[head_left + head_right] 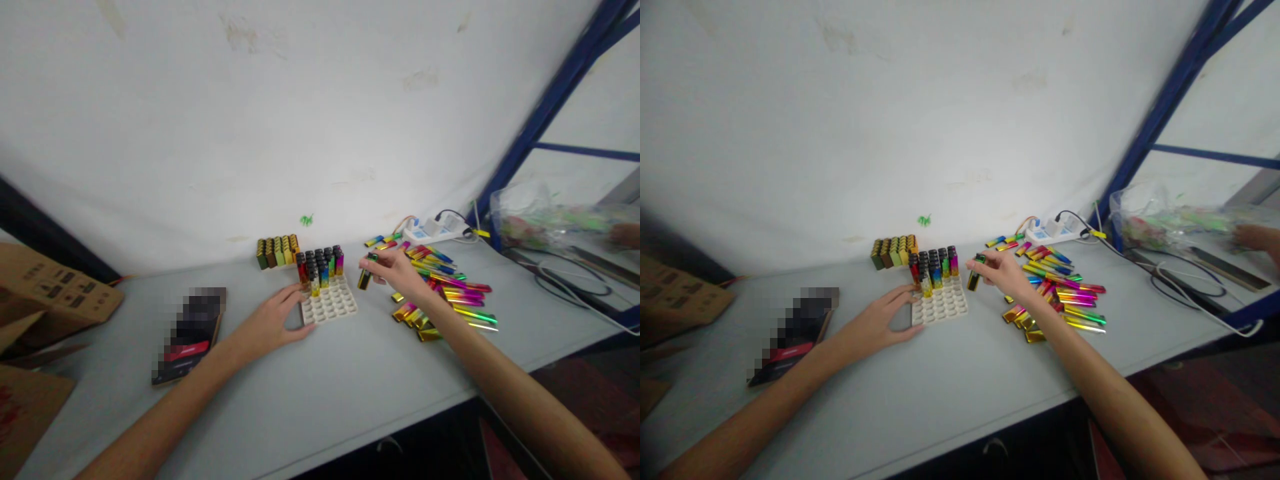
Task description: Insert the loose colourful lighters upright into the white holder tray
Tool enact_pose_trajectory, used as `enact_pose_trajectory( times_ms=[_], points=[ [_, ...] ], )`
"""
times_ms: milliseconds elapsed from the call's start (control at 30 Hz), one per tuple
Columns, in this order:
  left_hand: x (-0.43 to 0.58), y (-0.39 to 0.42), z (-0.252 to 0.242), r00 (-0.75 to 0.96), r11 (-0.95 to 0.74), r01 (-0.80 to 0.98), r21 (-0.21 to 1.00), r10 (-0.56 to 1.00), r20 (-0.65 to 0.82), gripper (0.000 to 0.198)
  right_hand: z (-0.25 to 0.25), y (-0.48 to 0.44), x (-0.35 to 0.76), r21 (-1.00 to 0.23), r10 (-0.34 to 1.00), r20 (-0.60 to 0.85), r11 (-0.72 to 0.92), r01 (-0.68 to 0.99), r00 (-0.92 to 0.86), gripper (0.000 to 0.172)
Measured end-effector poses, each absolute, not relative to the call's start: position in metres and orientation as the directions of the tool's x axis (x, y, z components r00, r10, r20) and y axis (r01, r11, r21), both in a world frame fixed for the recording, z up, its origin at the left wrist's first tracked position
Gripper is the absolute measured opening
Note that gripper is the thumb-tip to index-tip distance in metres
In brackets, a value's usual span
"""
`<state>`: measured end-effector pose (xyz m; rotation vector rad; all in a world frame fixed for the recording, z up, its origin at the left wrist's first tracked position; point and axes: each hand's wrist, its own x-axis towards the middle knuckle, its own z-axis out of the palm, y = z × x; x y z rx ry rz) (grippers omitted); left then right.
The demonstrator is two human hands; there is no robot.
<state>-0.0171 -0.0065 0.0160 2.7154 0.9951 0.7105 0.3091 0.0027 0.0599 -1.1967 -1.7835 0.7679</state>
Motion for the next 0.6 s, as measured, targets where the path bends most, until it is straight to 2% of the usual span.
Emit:
enact_pose_trajectory(
  times_ms=[100,200,300,433,600],
  points=[
    [-0.017,-0.007,0.016,0.665,-0.76,0.57,0.313,0.65,0.369,0.037,0.064,-0.006,0.296,-0.852,0.912,0.279,0.379,0.362,-0.299,0.056],
    [-0.016,-0.007,0.016,0.664,-0.757,0.572,0.316,0.654,0.363,0.036,0.066,-0.014,0.28,-0.913,0.887,0.22,0.333,0.234,-0.405,0.054],
    [-0.016,-0.007,0.016,0.667,-0.76,0.571,0.311,0.65,0.364,0.036,0.058,-0.017,0.265,-0.952,0.926,0.192,0.256,0.167,-0.325,0.05],
    [-0.016,-0.007,0.018,0.671,-0.766,0.561,0.312,0.642,0.371,0.038,0.043,-0.015,0.254,-0.915,0.972,0.214,0.233,0.329,-0.094,0.05],
    [-0.015,-0.008,0.019,0.664,-0.764,0.562,0.317,0.645,0.378,0.036,0.035,-0.014,0.256,-0.861,0.981,0.194,0.185,0.473,-0.031,0.033]
  ],
)
